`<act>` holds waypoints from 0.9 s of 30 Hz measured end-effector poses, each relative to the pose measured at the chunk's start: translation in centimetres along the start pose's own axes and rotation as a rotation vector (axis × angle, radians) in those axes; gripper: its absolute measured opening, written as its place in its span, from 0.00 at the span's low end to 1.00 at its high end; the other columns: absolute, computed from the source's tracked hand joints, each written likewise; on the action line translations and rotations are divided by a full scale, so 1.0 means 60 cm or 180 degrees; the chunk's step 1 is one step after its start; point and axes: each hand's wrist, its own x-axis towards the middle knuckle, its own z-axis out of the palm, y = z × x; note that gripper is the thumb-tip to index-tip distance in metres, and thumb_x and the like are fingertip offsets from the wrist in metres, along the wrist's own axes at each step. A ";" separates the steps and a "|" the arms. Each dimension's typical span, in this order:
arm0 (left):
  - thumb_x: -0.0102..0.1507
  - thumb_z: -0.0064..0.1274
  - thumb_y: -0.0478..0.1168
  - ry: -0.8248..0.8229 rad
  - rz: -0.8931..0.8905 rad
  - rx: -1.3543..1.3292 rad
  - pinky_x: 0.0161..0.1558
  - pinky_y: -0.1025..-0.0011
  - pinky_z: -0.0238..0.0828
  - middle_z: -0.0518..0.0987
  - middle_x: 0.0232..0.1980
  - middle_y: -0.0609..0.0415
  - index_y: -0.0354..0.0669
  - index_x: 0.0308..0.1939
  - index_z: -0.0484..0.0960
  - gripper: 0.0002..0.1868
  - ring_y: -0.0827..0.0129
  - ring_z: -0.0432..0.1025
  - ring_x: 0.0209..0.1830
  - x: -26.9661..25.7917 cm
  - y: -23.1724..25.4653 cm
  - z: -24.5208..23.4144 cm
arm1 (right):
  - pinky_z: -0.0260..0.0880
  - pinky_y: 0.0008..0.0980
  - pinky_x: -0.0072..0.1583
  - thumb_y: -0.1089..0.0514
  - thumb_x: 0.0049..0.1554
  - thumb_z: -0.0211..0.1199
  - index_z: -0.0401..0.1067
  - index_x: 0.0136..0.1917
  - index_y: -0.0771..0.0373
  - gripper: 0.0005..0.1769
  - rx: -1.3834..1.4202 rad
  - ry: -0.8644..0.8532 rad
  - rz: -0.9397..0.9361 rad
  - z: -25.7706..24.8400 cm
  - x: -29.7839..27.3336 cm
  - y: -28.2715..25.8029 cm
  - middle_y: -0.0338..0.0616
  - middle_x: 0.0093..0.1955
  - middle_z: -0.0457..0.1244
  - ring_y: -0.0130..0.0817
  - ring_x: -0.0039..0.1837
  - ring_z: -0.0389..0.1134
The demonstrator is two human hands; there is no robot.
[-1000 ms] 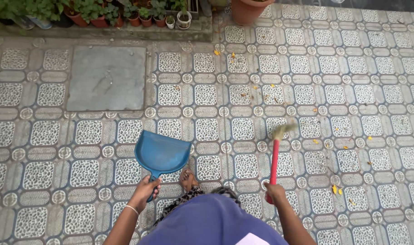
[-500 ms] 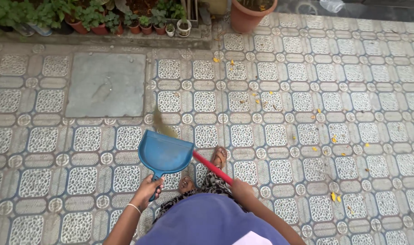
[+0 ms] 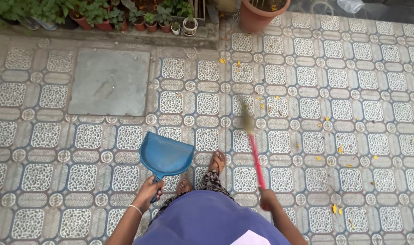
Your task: Sweeping a tiled outdoor area using a broom and a dustpan.
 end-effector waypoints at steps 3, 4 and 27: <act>0.65 0.55 0.39 -0.0028 0.0000 -0.0042 0.21 0.77 0.61 0.71 0.28 0.59 0.44 0.45 0.72 0.09 0.78 0.63 0.22 0.006 0.036 0.026 | 0.74 0.52 0.47 0.41 0.64 0.49 0.74 0.55 0.64 0.26 -0.0445 0.0361 -0.0306 -0.039 0.076 0.023 0.62 0.45 0.71 0.58 0.47 0.74; 0.65 0.55 0.40 -0.0044 -0.0014 -0.0057 0.21 0.77 0.61 0.71 0.28 0.59 0.44 0.45 0.72 0.09 0.78 0.63 0.22 0.005 0.048 0.037 | 0.75 0.51 0.46 0.46 0.61 0.48 0.74 0.57 0.56 0.21 -0.1808 0.0767 -0.1006 -0.056 0.090 0.024 0.56 0.44 0.71 0.55 0.47 0.74; 0.65 0.57 0.41 0.0282 -0.0036 -0.0141 0.21 0.78 0.60 0.71 0.28 0.60 0.42 0.45 0.69 0.13 0.79 0.63 0.22 0.052 0.121 0.126 | 0.76 0.43 0.53 0.39 0.66 0.50 0.73 0.58 0.59 0.25 -0.2466 0.0060 -0.1404 -0.203 0.054 -0.376 0.48 0.52 0.71 0.42 0.52 0.76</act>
